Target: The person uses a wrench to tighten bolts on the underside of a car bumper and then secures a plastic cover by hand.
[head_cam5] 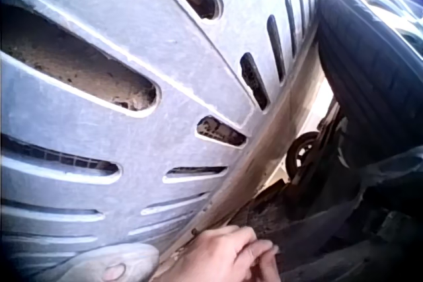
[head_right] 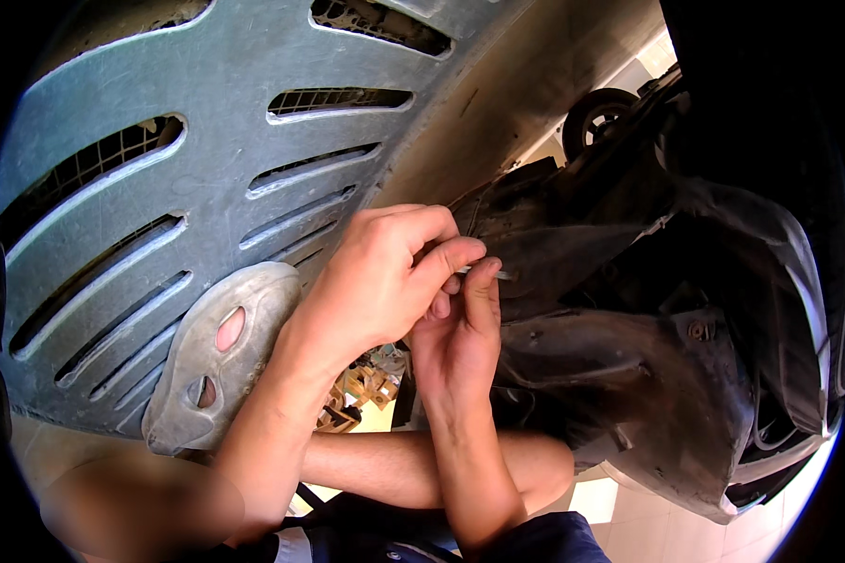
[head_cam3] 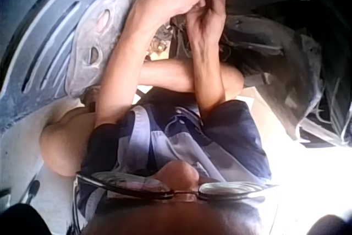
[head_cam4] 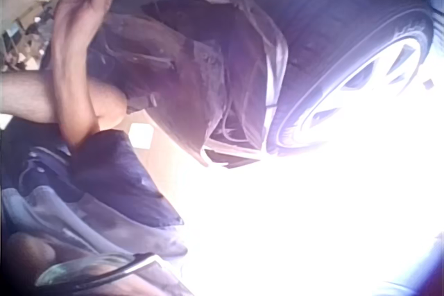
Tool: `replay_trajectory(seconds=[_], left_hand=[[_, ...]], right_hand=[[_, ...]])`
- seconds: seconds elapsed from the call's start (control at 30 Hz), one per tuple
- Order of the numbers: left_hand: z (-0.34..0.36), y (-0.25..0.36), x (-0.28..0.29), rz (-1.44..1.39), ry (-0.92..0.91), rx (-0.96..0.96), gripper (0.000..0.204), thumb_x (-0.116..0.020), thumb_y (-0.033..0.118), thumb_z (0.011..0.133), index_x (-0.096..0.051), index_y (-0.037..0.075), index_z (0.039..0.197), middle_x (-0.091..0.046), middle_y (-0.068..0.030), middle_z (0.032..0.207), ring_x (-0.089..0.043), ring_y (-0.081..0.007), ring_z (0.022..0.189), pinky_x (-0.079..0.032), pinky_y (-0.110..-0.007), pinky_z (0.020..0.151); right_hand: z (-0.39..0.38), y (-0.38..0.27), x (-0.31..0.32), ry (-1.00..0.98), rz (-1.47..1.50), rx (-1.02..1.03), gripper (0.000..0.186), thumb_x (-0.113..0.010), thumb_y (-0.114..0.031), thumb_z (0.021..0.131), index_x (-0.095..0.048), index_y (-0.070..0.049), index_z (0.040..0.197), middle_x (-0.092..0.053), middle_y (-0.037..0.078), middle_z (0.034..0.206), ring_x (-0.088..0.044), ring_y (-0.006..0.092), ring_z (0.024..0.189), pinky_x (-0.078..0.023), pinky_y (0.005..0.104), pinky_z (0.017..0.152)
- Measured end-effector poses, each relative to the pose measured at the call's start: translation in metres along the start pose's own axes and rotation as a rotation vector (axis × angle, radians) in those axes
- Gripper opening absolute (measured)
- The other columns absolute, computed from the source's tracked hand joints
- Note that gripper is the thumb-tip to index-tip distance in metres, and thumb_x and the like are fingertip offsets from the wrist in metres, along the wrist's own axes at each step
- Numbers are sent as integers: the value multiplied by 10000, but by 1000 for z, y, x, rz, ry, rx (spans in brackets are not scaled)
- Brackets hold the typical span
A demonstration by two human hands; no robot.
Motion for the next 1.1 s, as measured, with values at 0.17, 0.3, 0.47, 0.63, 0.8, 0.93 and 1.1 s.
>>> replay_trajectory(seconds=[0.17,0.3,0.47,0.63,0.8,0.93,1.1], left_hand=[[3,1,0,32,63,-9,160,-662,62,868,-594,-66,799,-597,-140,700,-650,-188,555,-495,-307,499],[1,0,6,-49,61,9,150,-660,65,871,-594,-59,817,-614,-141,706,-651,-182,555,-492,-299,490],[2,-3,4,-30,20,57,127,-656,51,862,-602,-45,927,-647,-133,724,-652,-153,572,-501,-289,505],[0,-4,4,-158,-12,261,145,-663,35,845,-622,-48,956,-650,-126,745,-653,-163,591,-508,-286,528],[-3,-12,11,96,3,12,177,-702,36,787,-655,-21,947,-624,-145,798,-648,-236,681,-501,-332,599],[-6,-9,9,192,44,-47,188,-712,30,758,-663,-2,937,-608,-150,800,-615,-297,699,-493,-366,642],[-3,-5,7,101,124,39,114,-697,49,788,-632,-33,835,-615,-155,752,-630,-264,646,-489,-357,595]], right_hand=[[-3,-3,-10,-19,28,6,247,-475,-290,1012,-542,-59,1066,-482,0,806,-432,79,724,-419,222,694],[3,-4,-2,-129,70,8,231,-478,-247,1013,-551,-34,1066,-503,3,828,-452,76,732,-436,213,713],[2,-5,-4,-211,38,24,231,-499,-228,1004,-569,-24,1087,-565,-3,858,-497,70,734,-461,201,701],[4,-3,2,-132,92,-29,251,-518,-241,993,-571,-7,1066,-529,17,809,-464,80,718,-424,204,674],[6,-3,0,-103,69,2,218,-556,-244,974,-582,-29,990,-527,0,788,-478,74,708,-429,191,652],[12,2,6,-232,115,-36,242,-550,-261,976,-580,-25,1024,-560,24,839,-516,96,781,-455,223,741],[4,5,-5,-29,91,2,239,-505,-260,998,-567,-46,1083,-562,35,928,-476,101,796,-455,245,813]])
Point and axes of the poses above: each hand's wrist, its own z-axis towards the middle knuckle, its own x-axis out of the back of the hand, y = z × x, the point moved 5 cm from there along z, towards the middle knuckle
